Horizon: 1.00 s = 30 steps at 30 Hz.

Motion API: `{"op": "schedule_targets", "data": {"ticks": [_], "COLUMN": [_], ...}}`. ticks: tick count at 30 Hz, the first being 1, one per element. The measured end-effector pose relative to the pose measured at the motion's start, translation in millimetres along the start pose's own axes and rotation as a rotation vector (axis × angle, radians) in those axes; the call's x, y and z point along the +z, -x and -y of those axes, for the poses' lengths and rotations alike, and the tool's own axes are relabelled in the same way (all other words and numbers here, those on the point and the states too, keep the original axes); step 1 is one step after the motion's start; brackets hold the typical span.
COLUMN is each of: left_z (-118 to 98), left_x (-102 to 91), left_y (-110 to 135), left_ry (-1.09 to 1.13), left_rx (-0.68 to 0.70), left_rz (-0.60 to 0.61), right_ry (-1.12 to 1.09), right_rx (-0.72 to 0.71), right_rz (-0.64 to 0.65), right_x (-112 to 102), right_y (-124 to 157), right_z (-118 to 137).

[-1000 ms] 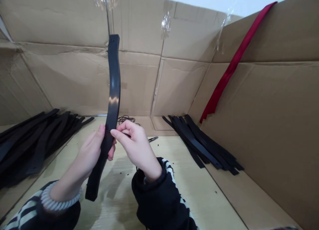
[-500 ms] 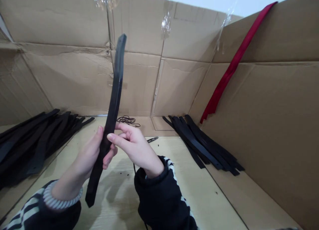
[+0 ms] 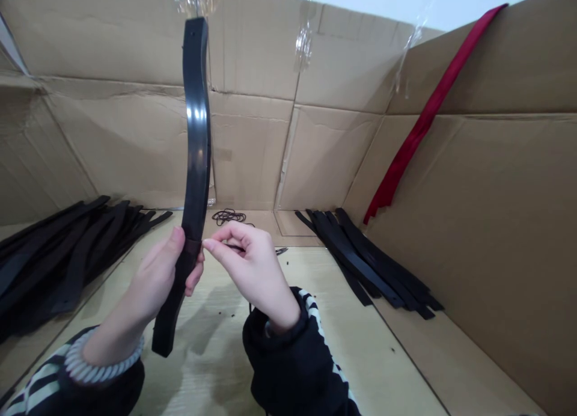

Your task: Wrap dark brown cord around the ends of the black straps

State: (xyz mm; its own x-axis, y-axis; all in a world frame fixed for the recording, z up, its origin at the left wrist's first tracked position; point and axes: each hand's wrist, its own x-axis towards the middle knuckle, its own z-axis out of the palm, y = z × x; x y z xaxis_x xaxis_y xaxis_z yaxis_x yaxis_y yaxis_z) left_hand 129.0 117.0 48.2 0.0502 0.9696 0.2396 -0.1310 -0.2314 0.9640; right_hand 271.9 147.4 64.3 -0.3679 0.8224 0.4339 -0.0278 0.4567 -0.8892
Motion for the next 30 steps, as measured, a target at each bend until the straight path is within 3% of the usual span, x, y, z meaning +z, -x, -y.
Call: {"op": "schedule_targets", "data": {"ticks": [3, 6, 8, 12, 15, 18, 21, 23, 25, 30], "left_z": [3.2, 7.8, 9.5, 5.9, 1.0, 0.5, 4.3, 6.7, 7.9, 6.4], "left_x": [-3.5, -6.2, -6.2, -4.3, -5.7, -8.6, -9.3, -8.6, -8.5, -12.5], "left_y": [-0.1, -0.5, -0.7, -2.5, -4.6, -5.9, -6.0, -5.3, -4.4, -1.0], "left_ry": [0.063, 0.108, 0.102, 0.083, 0.029, -0.132, -0.343, -0.335, -0.159, 0.243], "left_rx": [-0.036, -0.118, -0.152, -0.188, -0.101, 0.038, 0.201, 0.203, 0.105, -0.210], "left_rz": [0.064, 0.179, 0.233, 0.229, 0.184, 0.081, -0.096, -0.137, -0.044, 0.282], "right_ry": [-0.125, -0.286, -0.384, -0.403, -0.334, -0.258, -0.210, -0.184, -0.192, -0.336], "right_rx": [0.067, 0.115, 0.130, 0.089, 0.061, 0.008, -0.030, -0.035, -0.028, -0.031], "right_rz": [0.097, 0.315, 0.387, 0.199, 0.093, 0.001, -0.056, -0.060, -0.020, 0.232], "right_x": [-2.2, -1.5, 1.5, 9.6, 10.9, 8.6, 7.6, 8.2, 9.0, 7.5], "right_y": [-3.6, -5.4, -6.2, -7.6, -8.6, -9.1, -7.9, -6.3, -4.3, 0.1], "right_z": [-5.5, -8.8, -9.9, -10.5, -10.5, -10.5, -9.6, -8.4, -6.6, -0.8]}}
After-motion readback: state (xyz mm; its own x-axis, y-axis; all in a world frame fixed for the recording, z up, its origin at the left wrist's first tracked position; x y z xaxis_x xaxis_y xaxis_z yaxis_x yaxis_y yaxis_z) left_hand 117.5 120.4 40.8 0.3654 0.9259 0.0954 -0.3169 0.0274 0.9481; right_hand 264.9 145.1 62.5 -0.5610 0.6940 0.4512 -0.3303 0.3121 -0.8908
